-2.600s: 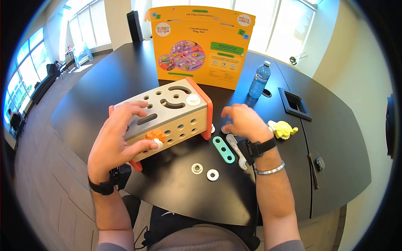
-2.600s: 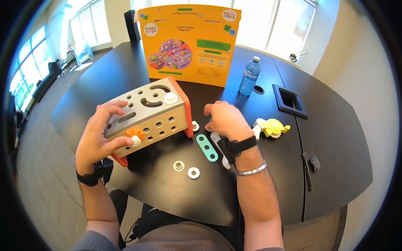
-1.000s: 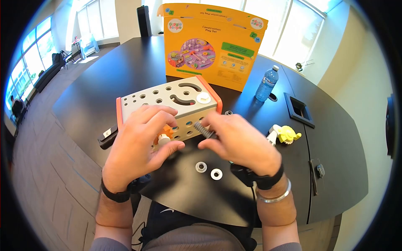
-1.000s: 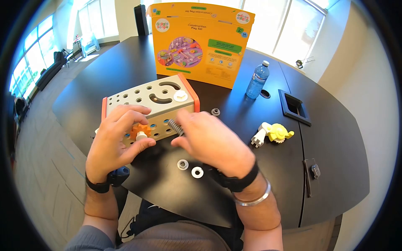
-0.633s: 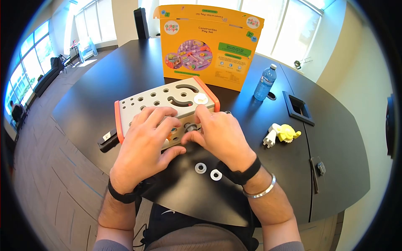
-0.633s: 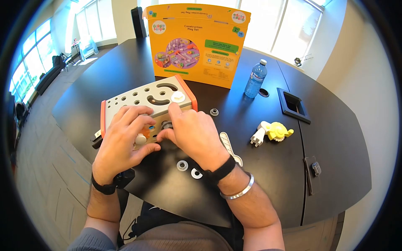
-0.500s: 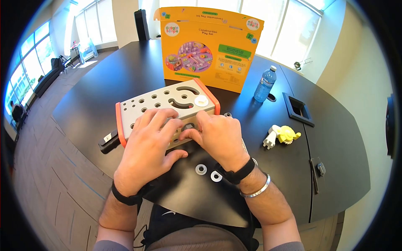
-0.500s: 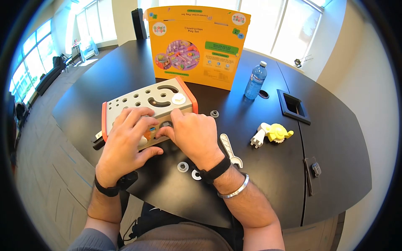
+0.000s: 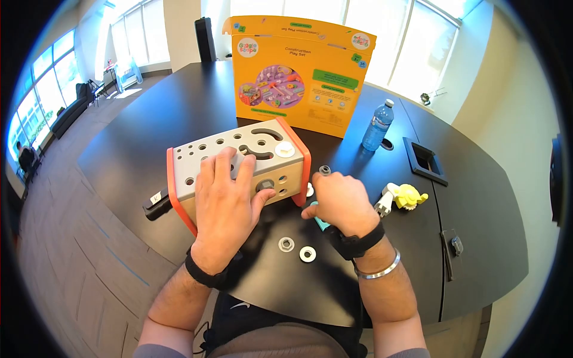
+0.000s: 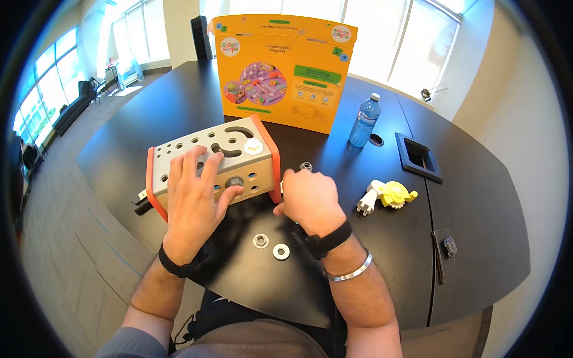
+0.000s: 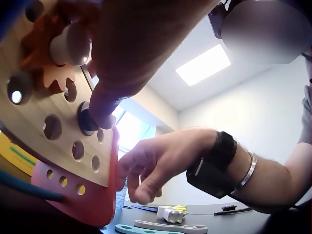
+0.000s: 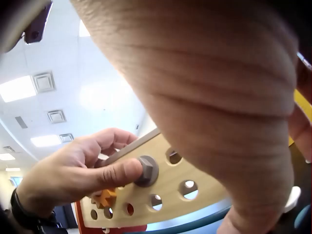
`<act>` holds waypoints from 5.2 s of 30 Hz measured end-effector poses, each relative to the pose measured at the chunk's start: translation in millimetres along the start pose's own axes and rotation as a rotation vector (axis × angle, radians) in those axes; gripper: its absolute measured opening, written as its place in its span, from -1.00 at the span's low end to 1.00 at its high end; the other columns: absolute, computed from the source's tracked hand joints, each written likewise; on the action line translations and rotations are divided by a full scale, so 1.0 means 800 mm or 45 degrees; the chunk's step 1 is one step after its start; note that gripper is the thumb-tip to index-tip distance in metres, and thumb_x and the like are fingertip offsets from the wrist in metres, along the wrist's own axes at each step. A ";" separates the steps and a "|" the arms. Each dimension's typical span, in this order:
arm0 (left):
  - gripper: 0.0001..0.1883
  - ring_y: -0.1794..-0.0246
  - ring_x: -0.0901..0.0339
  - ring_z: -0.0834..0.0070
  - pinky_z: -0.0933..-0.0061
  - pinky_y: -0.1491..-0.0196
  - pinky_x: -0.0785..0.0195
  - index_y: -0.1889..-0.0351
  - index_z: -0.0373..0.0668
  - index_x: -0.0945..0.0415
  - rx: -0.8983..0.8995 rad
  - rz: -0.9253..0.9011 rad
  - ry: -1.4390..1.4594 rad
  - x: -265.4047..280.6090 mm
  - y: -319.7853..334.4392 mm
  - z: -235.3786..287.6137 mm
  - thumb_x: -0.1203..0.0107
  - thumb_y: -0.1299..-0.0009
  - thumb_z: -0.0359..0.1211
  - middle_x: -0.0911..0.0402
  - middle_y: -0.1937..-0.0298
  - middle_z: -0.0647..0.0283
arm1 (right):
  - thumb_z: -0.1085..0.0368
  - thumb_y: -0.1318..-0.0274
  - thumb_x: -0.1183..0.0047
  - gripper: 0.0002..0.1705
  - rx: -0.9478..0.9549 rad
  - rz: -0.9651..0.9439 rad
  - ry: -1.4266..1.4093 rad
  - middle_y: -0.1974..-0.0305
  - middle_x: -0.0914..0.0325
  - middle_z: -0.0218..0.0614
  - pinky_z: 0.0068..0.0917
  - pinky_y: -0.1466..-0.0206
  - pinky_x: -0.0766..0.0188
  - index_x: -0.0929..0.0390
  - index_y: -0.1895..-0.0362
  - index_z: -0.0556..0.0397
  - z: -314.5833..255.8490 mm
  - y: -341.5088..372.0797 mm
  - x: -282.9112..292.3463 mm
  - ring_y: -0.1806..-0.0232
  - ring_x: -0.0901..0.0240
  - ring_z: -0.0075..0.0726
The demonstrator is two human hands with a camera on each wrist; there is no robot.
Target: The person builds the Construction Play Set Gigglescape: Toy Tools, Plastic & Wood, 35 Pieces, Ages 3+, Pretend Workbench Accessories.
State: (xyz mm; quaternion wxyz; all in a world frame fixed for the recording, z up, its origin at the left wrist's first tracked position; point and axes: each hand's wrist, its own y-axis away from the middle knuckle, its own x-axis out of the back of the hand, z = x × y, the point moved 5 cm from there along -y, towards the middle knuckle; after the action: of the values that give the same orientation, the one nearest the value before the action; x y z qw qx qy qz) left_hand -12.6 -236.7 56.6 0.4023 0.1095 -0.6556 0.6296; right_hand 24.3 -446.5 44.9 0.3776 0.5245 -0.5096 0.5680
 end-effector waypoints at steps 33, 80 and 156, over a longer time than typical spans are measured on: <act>-0.26 -0.09 -0.61 0.50 0.43 -0.09 -0.62 -0.59 -0.14 -0.38 0.402 -0.365 1.018 0.069 -0.005 -0.156 -0.49 -0.57 -0.13 -0.65 -0.12 0.21 | 0.34 -0.17 -0.29 -0.71 0.843 1.238 -0.449 0.15 -0.56 -0.27 -0.23 0.06 -0.61 -0.68 0.01 0.11 -0.099 0.046 0.080 0.09 -0.63 -0.13; -0.58 0.11 -0.73 0.64 0.55 0.03 -0.64 -0.23 -0.29 -0.59 0.555 -0.526 1.108 0.067 -0.001 -0.208 -0.52 -0.53 -0.40 -0.77 0.08 0.29 | 0.62 -0.18 -0.21 -0.73 0.076 0.031 -0.193 -0.01 -0.72 0.02 0.00 -0.27 -0.68 -0.85 0.11 0.13 0.104 -0.056 -0.086 -0.14 -0.72 0.23; -0.80 0.36 -0.59 0.58 0.46 0.27 -0.46 0.11 -0.32 -0.68 0.537 -0.363 0.686 0.054 -0.010 -0.180 -0.06 -0.58 -0.42 -0.69 0.37 0.29 | -0.22 -0.75 0.17 -0.35 0.039 -0.529 -2.410 0.44 -0.37 -0.47 -0.48 0.30 -0.35 -0.55 0.29 0.02 -0.146 -0.065 -0.078 0.43 -0.34 -0.49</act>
State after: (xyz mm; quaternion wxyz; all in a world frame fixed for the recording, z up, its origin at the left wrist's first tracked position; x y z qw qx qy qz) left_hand 20.6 -90.8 74.3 0.6126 0.1107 -0.3601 0.6948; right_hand 60.0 -315.7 1.5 -0.1030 0.8491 -0.4925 -0.1606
